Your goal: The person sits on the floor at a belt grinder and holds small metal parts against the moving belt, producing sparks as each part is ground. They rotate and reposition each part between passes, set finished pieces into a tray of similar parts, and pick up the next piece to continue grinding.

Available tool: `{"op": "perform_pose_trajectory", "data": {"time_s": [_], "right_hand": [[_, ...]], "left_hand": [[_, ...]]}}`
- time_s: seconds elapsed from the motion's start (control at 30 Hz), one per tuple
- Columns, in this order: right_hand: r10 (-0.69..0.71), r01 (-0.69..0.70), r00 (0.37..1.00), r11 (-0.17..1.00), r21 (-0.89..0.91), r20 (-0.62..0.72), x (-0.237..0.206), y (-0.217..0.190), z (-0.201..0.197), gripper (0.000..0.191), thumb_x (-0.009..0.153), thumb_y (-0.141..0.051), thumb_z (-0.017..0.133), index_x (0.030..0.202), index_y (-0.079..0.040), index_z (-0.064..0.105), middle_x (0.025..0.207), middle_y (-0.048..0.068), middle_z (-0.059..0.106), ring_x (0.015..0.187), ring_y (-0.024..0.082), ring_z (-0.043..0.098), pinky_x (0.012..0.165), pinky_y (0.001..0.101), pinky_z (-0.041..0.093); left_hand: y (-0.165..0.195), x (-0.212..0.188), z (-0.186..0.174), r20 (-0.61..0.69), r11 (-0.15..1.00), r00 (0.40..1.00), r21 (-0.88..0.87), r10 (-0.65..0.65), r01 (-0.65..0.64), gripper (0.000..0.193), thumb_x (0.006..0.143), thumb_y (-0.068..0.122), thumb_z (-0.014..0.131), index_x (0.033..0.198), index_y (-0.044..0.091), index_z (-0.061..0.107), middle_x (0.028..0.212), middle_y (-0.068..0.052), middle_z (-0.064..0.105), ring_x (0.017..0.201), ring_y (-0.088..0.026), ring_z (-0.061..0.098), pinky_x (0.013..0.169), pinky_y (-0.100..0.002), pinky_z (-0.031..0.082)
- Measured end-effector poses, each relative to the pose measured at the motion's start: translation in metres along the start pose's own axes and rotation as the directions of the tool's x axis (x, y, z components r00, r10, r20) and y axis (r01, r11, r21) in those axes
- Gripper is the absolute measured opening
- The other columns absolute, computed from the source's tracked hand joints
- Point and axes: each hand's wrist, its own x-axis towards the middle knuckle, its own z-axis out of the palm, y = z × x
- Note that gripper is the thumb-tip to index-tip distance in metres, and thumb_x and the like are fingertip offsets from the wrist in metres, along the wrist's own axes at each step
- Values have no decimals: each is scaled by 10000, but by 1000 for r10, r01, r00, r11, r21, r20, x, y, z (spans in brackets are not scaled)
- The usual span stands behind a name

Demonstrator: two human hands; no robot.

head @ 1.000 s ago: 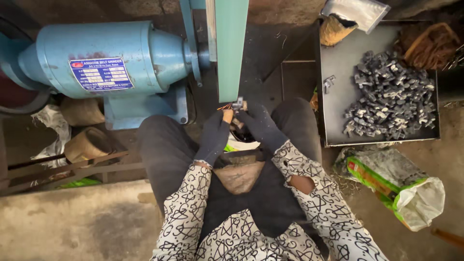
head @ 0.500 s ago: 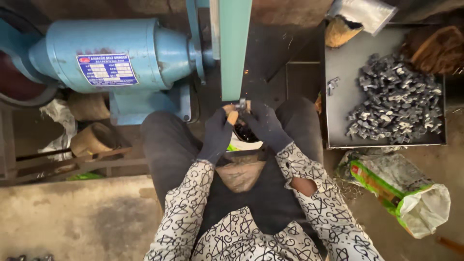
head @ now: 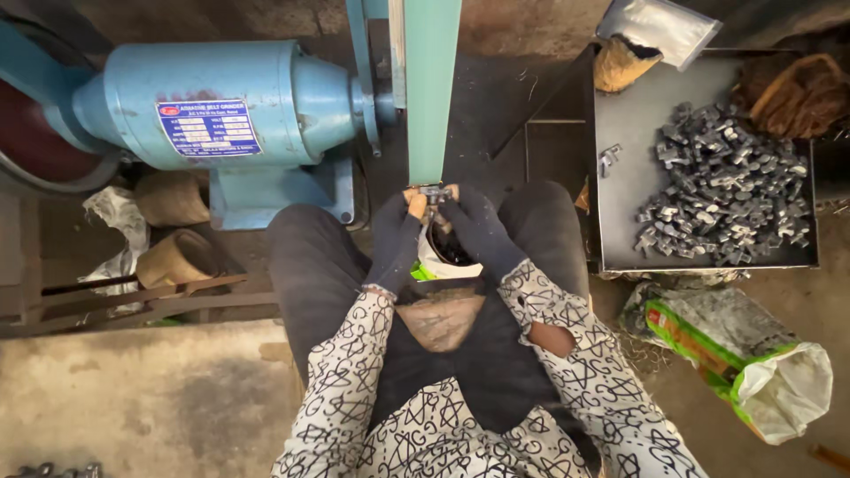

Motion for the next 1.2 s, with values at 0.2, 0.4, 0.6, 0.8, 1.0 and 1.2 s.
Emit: {"op": "perform_pose_trajectory", "data": {"time_s": [0.2, 0.4, 0.6, 0.8, 1.0, 1.2], "right_hand": [[73, -67, 997, 981, -182, 27, 8, 20, -6, 194, 1062, -172, 571, 977, -3, 614, 818, 103, 640, 762, 161, 592, 702, 365, 484], [-5, 4, 1000, 993, -118, -7, 2, 30, -19, 172, 1031, -146, 583, 1070, 12, 639, 923, 94, 666, 852, 158, 622, 766, 328, 501], [177, -177, 984, 983, 51, 9, -8, 10, -20, 210, 1024, -169, 591, 1111, 2, 677, 928, 72, 713, 874, 143, 638, 795, 316, 526], [-334, 303, 943, 865, -400, -7, -25, -18, -21, 246, 949, -101, 667, 1178, -12, 669, 1033, 124, 704, 987, 189, 652, 847, 344, 533], [21, -14, 995, 997, -72, 101, -24, -18, -12, 179, 954, -127, 669, 1099, -23, 656, 957, 85, 726, 860, 146, 674, 756, 307, 551], [119, -116, 992, 991, -69, 37, -5, -13, -6, 154, 981, -141, 648, 980, 7, 693, 807, 36, 730, 726, 99, 682, 670, 293, 537]], "left_hand": [[-10, 3, 7, -171, 994, 985, 94, -31, 48, 261, 1000, 241, 670, 1049, -10, 722, 731, 27, 639, 633, -51, 535, 560, -259, 427], [-13, 2, 22, -206, 864, 974, 503, 89, 27, 208, 997, 180, 703, 947, -22, 699, 722, -104, 642, 620, -146, 600, 602, -333, 474], [2, 2, 14, 8, 822, 965, 522, 262, -228, 220, 1039, 215, 655, 1071, 10, 729, 817, -94, 687, 715, -140, 627, 670, -319, 500], [5, -9, 3, -14, 958, 958, 10, -288, 288, 323, 1039, 280, 627, 1157, -7, 714, 791, -70, 695, 623, -105, 596, 546, -239, 432], [2, -20, -2, -55, 1000, 998, 19, 21, -20, 241, 980, 84, 666, 1196, -24, 661, 1035, -71, 726, 798, -90, 691, 707, -239, 565], [-1, -13, 1, -141, 973, 982, 212, 127, -95, 274, 966, 90, 701, 1204, -37, 656, 1013, -88, 727, 856, -100, 673, 753, -246, 553]]}}
